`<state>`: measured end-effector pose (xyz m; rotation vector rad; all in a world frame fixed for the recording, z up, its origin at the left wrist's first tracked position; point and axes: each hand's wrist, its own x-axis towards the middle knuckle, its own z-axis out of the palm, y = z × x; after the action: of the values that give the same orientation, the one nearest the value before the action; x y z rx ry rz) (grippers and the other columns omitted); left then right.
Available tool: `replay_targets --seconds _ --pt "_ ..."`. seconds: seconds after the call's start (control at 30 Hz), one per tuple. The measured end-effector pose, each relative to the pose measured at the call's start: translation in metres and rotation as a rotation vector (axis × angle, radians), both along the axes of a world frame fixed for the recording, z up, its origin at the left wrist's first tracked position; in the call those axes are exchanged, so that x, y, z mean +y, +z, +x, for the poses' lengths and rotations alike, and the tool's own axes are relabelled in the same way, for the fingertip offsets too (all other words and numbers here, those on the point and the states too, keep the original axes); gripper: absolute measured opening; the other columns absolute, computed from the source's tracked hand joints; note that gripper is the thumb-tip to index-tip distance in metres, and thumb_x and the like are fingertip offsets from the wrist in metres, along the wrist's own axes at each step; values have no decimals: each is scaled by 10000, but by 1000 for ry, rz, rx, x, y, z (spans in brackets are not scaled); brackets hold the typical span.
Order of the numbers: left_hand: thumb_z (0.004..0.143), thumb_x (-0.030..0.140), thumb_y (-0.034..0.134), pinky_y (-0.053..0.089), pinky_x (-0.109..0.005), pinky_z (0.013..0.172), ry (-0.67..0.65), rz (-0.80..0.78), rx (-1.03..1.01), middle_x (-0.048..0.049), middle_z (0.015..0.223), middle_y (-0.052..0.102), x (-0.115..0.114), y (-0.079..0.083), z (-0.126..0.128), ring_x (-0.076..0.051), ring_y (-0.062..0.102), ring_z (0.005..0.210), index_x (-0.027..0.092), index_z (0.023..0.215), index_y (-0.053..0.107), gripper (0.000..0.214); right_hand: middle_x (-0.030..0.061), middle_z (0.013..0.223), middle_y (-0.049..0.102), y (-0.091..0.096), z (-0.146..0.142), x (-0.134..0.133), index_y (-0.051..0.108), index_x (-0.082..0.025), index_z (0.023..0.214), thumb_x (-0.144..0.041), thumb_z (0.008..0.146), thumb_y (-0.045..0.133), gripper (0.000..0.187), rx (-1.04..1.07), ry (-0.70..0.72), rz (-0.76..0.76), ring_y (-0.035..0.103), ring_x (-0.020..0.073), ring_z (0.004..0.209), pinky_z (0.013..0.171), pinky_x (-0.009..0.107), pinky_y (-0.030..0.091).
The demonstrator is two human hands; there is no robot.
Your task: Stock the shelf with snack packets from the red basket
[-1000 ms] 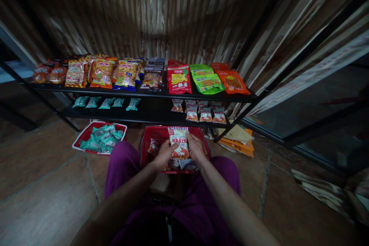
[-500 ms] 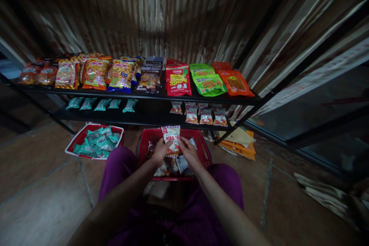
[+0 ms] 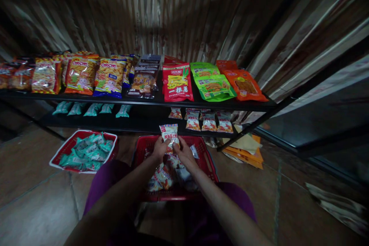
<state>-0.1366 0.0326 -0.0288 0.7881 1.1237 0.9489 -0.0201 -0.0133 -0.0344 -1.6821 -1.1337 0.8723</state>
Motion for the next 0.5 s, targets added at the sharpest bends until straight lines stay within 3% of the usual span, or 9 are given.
replay_targets --seconds 0.33,0.5 --pt "713 266 687 501 -300 768 10 47 -16 -81 955 671 70 -28 41 -160 640 793 158 971 553 310 56 1167 634 -20 27 65 470 -223 1316 -262 761 547 562 -161 -39 -20 593 204 1069 975 363 419" --pt "749 270 651 497 -269 719 10 43 101 -97 983 662 103 -37 65 -153 635 782 157 977 545 275 80 1216 605 -29 44 97 439 -193 1339 -248 780 513 567 -199 -55 -28 570 207 1115 996 368 405"
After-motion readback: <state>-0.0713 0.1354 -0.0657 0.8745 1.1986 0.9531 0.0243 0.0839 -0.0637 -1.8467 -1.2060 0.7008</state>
